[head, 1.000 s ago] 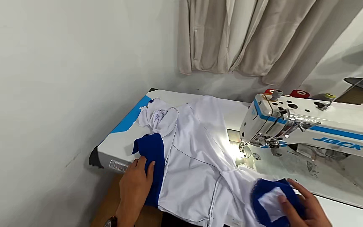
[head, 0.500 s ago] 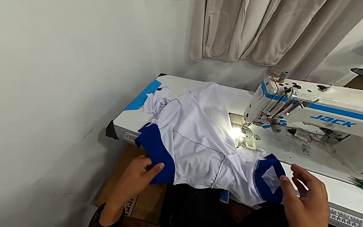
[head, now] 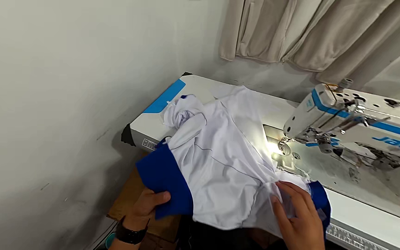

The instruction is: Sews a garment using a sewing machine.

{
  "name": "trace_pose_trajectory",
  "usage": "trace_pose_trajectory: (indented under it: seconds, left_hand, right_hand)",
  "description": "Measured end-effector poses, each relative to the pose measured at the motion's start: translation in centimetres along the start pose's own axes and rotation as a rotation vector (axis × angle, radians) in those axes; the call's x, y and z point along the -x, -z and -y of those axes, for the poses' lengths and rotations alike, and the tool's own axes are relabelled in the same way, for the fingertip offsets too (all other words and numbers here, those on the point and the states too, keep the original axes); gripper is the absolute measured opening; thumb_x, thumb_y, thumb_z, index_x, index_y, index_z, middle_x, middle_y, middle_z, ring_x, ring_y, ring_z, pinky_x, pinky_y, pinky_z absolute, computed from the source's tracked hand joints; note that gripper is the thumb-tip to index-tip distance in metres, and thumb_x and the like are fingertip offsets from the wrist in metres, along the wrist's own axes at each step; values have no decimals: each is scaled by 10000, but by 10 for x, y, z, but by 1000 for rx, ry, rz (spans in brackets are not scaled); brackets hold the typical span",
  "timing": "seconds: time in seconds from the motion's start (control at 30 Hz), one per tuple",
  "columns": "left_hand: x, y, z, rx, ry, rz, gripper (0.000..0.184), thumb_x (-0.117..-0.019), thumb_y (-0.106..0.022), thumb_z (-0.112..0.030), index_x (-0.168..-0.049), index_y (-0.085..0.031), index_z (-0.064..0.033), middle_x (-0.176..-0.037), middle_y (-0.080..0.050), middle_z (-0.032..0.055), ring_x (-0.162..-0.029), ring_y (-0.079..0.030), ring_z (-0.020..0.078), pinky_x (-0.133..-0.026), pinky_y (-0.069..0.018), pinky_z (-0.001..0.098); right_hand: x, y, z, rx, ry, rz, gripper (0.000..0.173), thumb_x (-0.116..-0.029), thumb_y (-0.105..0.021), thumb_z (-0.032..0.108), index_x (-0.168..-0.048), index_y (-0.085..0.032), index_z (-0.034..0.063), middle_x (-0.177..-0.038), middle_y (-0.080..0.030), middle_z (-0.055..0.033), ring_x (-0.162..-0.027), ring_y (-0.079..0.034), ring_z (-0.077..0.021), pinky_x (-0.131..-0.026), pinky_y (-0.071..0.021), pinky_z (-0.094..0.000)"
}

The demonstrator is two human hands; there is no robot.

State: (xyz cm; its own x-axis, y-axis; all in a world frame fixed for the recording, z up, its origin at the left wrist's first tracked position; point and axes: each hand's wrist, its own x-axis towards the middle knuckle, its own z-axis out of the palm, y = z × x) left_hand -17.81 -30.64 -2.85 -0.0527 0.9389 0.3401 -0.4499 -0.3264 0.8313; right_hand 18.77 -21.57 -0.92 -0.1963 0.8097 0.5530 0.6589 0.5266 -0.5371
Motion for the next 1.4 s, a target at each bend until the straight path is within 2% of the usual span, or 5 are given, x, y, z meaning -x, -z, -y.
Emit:
trace_pose_trajectory:
  seconds: [0.37, 0.93, 1.13, 1.3, 1.4]
  left_hand:
    - [-2, -33, 55, 702, -126, -89, 664, -912, -579, -683, -1314, -689, -167, -1265, -716, 82, -1200, -676, 215, -1026, -549, 459]
    - [35, -8, -5, -864, 536, 239, 366, -1031, -609, -279, -1228, -681, 21, -1203, -717, 123, -1174, -659, 135, -1064, -508, 398]
    - [43, -7, -112, -560, 30, 47, 267, -1024, -596, -354, -1264, -674, -440, -1177, -718, -252, -1063, -653, -111, -942, -546, 156]
    - [28, -12, -199, -817, -315, -642, 216, -1076, -357, -62, -1093, -572, -45, -935, -669, -143, -917, -637, -91, -847, -526, 131]
    - [-5, -6, -215, -700, -687, -622, 252, -1045, -399, -145, -1066, -648, -174, -987, -713, -139, -955, -661, -42, -879, -536, 157]
  right_hand:
    - [-6, 12, -12, -102, -99, 130, 323, -965, -629, 154, -1182, -668, -82, -1167, -670, -230, -1106, -650, -209, -967, -540, -330]
    - [9, 21, 6, 58, -38, 87, 438, -976, -622, 370, -1275, -689, 58, -1326, -638, -193, -1251, -594, -321, -1037, -500, -470]
    - [24, 36, -8, 220, -53, 48, 476, -954, -586, 433, -1274, -700, 99, -1328, -649, -184, -1212, -611, -415, -958, -501, -606]
    - [36, 62, 9, -142, -33, 510, 347, -1008, -636, 280, -1266, -693, 57, -1138, -724, -131, -967, -719, -248, -835, -609, -453]
    - [38, 70, 28, -368, 58, 751, 332, -1014, -640, 210, -1278, -679, 11, -1140, -731, -164, -986, -731, -261, -889, -602, -442]
